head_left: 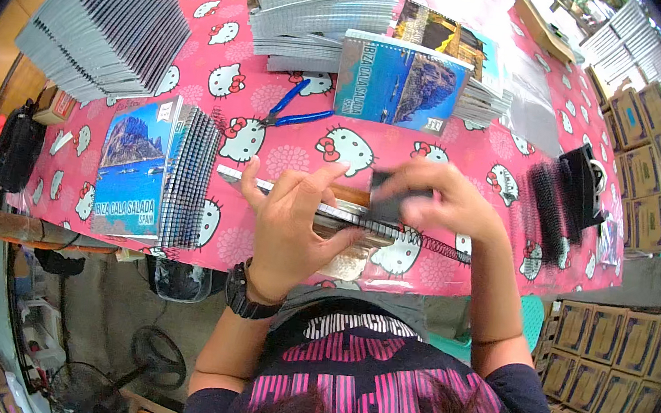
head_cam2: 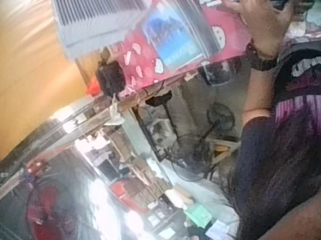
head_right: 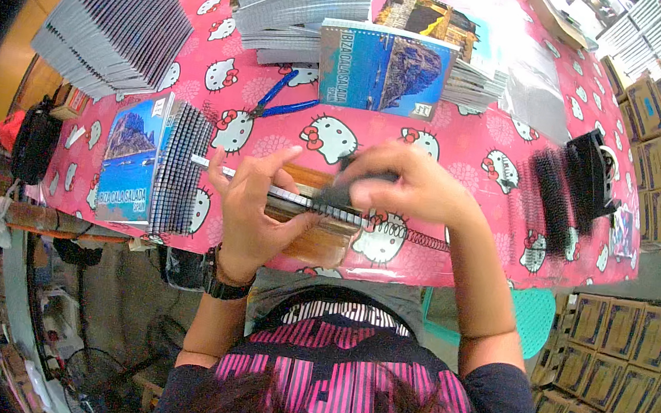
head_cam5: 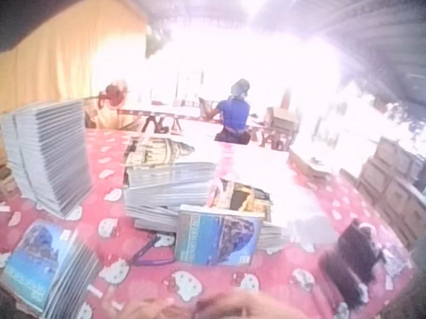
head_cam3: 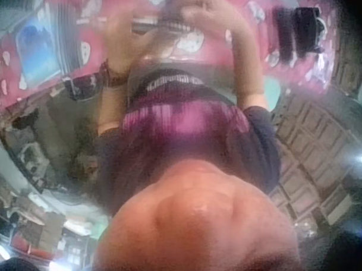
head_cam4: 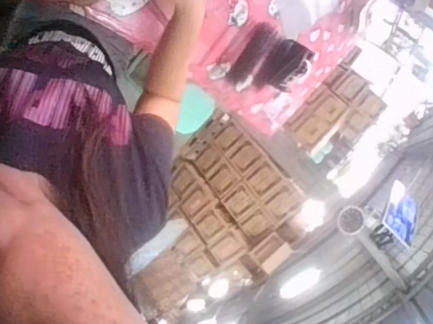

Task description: The person manually threads a wire spiral through pre-punched notebook pages and covers, using a handheld tool to help secure the binding before setting the notebook aside.

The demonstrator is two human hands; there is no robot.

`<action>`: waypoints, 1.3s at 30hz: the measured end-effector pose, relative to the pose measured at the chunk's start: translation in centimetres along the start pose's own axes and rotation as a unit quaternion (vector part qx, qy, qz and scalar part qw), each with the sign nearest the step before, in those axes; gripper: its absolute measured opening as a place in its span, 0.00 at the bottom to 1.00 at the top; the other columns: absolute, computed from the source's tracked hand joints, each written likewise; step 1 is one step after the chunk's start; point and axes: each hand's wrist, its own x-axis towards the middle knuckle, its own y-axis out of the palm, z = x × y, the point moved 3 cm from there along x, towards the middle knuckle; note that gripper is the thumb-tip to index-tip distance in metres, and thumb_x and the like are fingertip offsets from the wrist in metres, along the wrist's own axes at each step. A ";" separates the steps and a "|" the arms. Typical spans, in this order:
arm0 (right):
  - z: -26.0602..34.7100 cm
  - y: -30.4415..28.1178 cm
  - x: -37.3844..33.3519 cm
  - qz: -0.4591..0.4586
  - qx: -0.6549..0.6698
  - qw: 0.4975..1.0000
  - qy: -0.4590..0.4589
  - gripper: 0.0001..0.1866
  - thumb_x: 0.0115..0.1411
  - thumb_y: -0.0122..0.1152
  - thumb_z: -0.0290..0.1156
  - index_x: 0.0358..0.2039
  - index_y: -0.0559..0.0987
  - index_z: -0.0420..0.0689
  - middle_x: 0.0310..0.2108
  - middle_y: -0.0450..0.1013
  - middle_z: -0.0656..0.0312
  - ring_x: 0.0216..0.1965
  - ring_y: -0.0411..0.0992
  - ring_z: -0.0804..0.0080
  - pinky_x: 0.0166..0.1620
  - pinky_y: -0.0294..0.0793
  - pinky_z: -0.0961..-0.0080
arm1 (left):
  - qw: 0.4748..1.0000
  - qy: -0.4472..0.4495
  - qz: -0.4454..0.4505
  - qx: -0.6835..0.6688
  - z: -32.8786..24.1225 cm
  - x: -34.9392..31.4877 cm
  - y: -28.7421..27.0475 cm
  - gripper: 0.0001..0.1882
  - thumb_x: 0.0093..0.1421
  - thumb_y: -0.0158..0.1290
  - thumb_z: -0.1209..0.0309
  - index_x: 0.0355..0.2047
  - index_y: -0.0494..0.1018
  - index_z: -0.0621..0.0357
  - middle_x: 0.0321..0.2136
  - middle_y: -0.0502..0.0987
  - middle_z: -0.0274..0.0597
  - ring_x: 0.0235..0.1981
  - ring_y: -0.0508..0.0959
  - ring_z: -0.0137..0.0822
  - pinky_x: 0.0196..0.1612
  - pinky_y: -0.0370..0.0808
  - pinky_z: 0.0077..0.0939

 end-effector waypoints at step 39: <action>-0.7 3.9 5.1 0.014 0.229 0.957 -0.177 0.27 0.61 0.52 0.53 0.31 0.76 0.36 0.22 0.66 0.62 0.26 0.62 0.76 0.29 0.63 0.74 | 0.859 -0.233 -0.120 -0.440 7.4 -3.7 0.9 0.31 0.59 0.45 0.55 0.56 0.59 0.63 0.40 0.73 0.51 0.34 0.76 0.35 0.33 0.74 0.26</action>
